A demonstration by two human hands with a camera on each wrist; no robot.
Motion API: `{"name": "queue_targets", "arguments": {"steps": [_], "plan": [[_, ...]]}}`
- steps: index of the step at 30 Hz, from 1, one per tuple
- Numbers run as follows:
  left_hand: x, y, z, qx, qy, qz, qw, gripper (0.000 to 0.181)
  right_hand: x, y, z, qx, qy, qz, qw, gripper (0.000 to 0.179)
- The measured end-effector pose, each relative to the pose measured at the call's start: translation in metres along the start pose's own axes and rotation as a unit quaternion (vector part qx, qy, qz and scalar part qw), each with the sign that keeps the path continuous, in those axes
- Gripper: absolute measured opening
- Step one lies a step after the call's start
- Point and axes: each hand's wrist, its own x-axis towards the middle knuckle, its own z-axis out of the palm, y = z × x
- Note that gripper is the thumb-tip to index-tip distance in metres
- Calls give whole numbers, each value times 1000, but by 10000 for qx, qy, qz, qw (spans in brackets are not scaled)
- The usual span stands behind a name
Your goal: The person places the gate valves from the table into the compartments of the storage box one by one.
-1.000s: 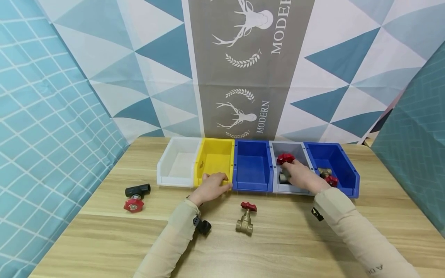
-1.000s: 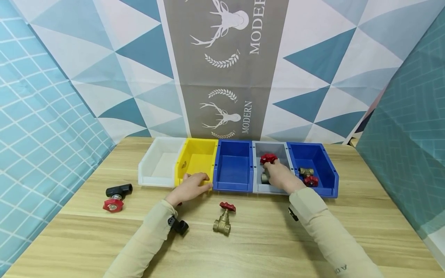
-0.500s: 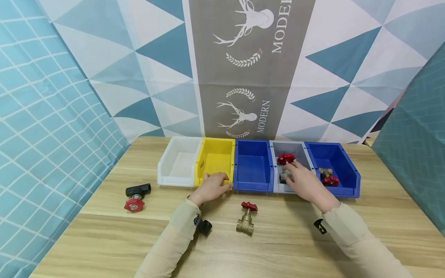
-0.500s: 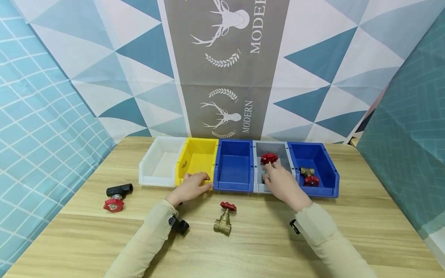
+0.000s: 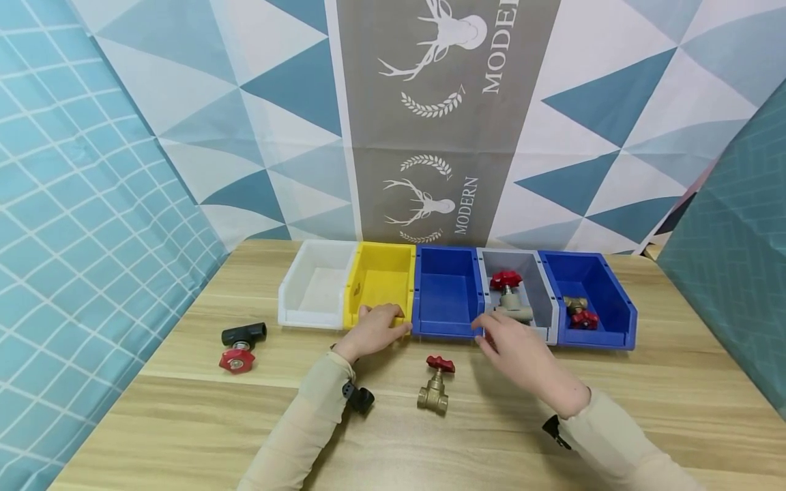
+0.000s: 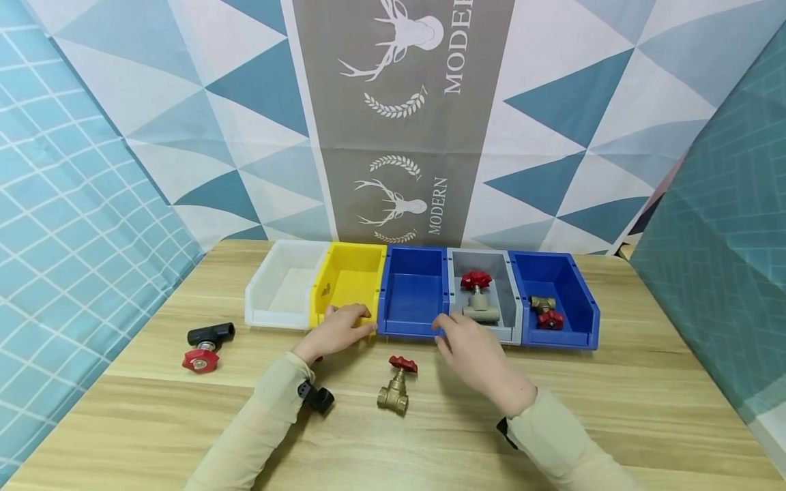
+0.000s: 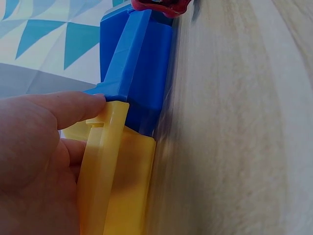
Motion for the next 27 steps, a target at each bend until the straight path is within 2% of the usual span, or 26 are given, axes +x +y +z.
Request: {"name": "queue_targets", "arguments": {"steps": [6, 10, 18, 27], "plan": [[0, 0, 0, 28, -2, -23, 10000, 36, -5, -13, 6, 29, -8, -308, 9995, 13], [0, 1, 0, 14, -10, -46, 10000, 36, -9, -20, 10, 42, -115, -404, 9991, 15], [1, 2, 0, -10, -1, -25, 10000, 36, -14, -27, 10, 33, -73, -640, 9979, 18], [-1, 2, -1, -8, -1, -21, 10000, 35, -22, -42, 21, 103, -797, -930, 9924, 28]]}}
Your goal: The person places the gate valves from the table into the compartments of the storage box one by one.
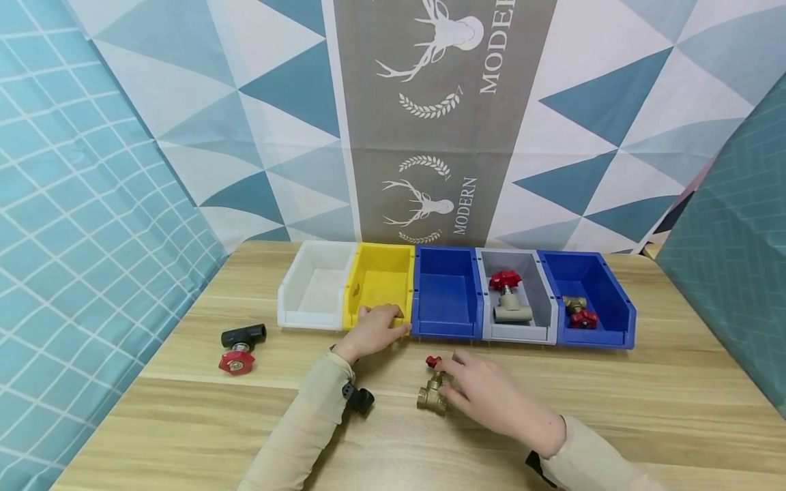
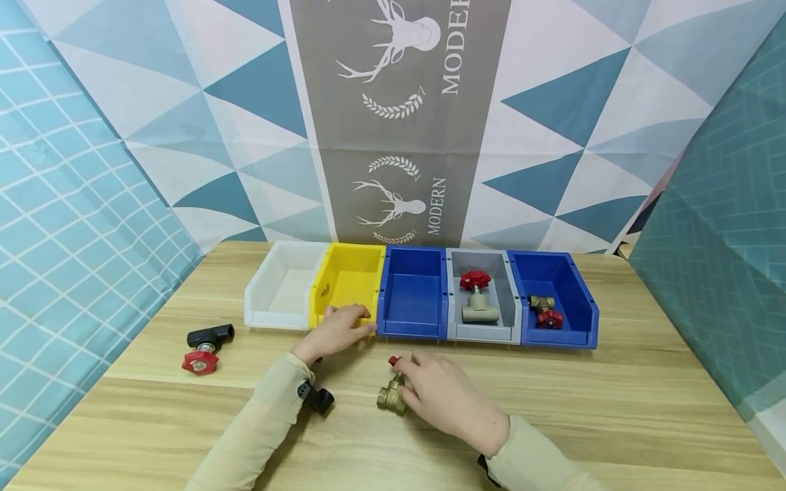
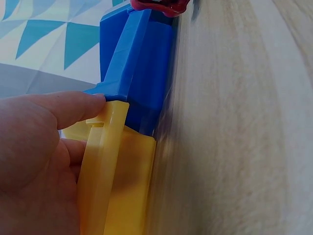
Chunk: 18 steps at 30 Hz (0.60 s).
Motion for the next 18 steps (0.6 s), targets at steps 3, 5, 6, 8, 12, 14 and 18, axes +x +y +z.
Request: {"name": "queue_targets", "arguments": {"steps": [3, 5, 6, 8, 12, 14, 18], "plan": [[-1, 0, 0, -8, -5, -2, 10000, 35, 0, -3, 6, -88, -53, -82, 9999, 32], [-1, 0, 0, 12, -8, -5, 10000, 36, 0, -4, 9, -181, -82, -145, 9997, 35], [0, 0, 0, 16, -4, 0, 10000, 36, 0, -4, 10, -226, -111, -167, 9995, 37], [0, 0, 1, 27, 1, 6, 10000, 37, 0, -5, 12, -280, -202, -212, 9992, 41], [0, -1, 1, 25, 11, 9, 10000, 37, 1, -7, 15, -294, -424, -236, 9984, 46], [1, -1, 1, 6, 18, 9, 10000, 36, 2, -8, 16, -271, -489, -226, 9982, 46], [1, -1, 1, 20, 14, 14, 10000, 36, 5, -9, 19, -213, -556, -202, 9980, 45]]}}
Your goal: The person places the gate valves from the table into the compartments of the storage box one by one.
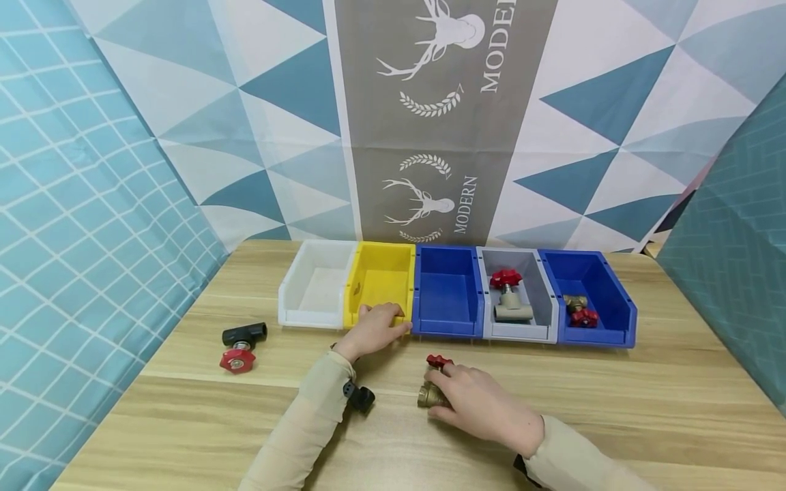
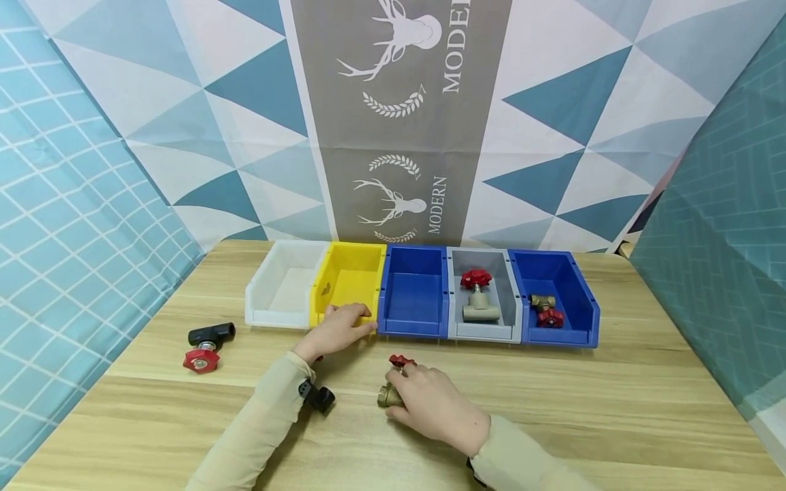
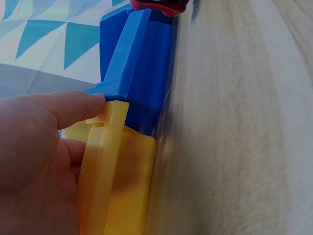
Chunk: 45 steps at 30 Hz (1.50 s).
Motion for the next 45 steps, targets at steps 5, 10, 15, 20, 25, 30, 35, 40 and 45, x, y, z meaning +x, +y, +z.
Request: {"name": "queue_targets", "arguments": {"steps": [5, 10, 15, 20, 25, 30, 35, 40, 45], "plan": [[0, 1, -2, 11, -20, -27, 10000, 36, 3, 0, 3, -6, -55, 37, 10000, 44], [0, 2, -3, 18, -6, -51, 10000, 36, 7, -3, 5, -155, -78, 133, 9998, 43], [1, 2, -1, 44, -19, -37, 10000, 37, 10, -6, 8, -369, -72, 183, 9991, 42], [1, 1, -1, 51, -3, -42, 10000, 37, 13, -7, 9, -495, -31, 203, 9986, 40], [1, 0, 0, 66, 6, -27, 10000, 37, 15, -7, 8, -517, -83, 133, 9985, 37], [0, 0, 0, 78, -20, -42, 10000, 36, 16, -7, 9, -514, -100, -10, 9986, 31], [0, 1, 0, 73, -28, -66, 9999, 36, 16, -4, 7, -478, -118, -136, 9987, 32], [0, 2, 0, 69, -47, -90, 9999, 36, 16, 0, 2, -531, -53, -273, 9982, 33], [-1, 2, -1, 116, 8, -56, 9999, 35, 18, 7, -5, -527, 174, -301, 9980, 37]]}}
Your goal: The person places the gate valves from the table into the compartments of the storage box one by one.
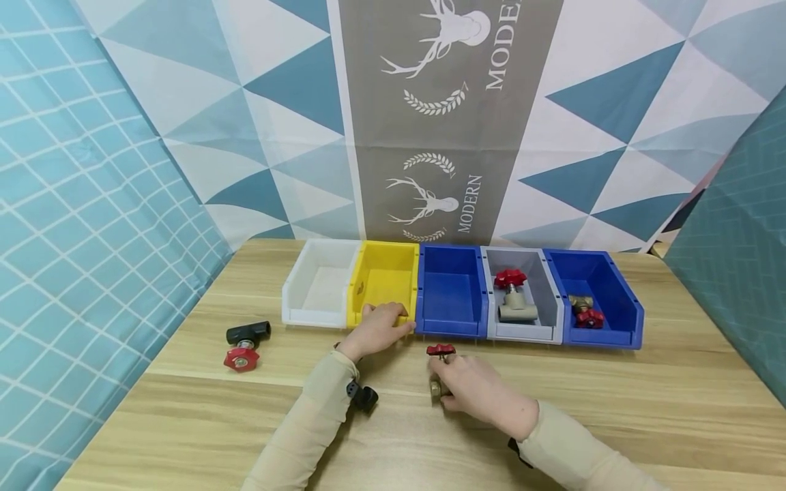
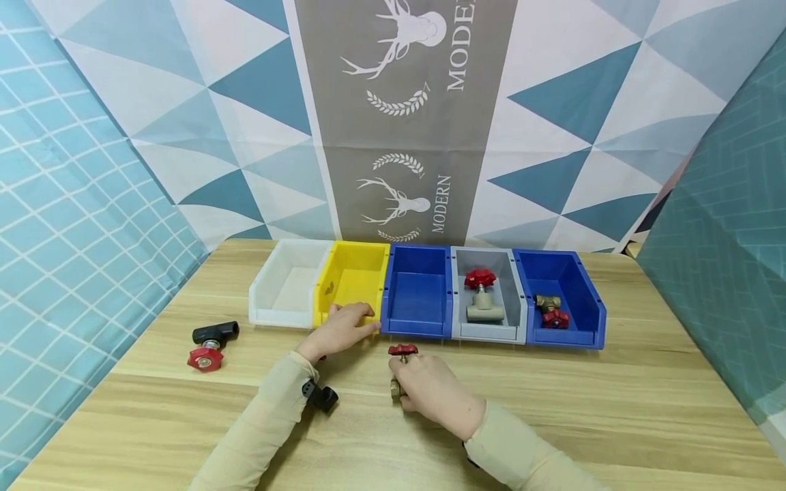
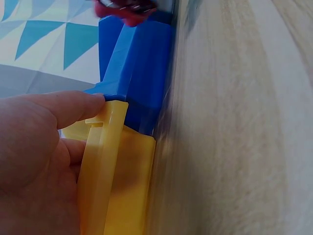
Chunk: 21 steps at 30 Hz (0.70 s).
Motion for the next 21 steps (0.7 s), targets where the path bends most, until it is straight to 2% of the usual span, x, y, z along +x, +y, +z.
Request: {"name": "queue_targets", "arguments": {"steps": [5, 10, 16, 21], "plan": [[0, 0, 0, 5, 30, 29, 10000, 35, 5, 12, -8, 158, 271, 83, 9995, 36], [0, 0, 1, 0, 27, 36, 10000, 35, 12, 25, -17, -37, 537, 269, 9982, 34], [1, 0, 2, 14, 17, 28, 10000, 35, 20, 39, -21, -201, 824, 314, 9959, 37], [1, -1, 2, 24, 13, 15, 10000, 35, 31, 49, -25, -325, 687, 396, 9963, 38]]}}
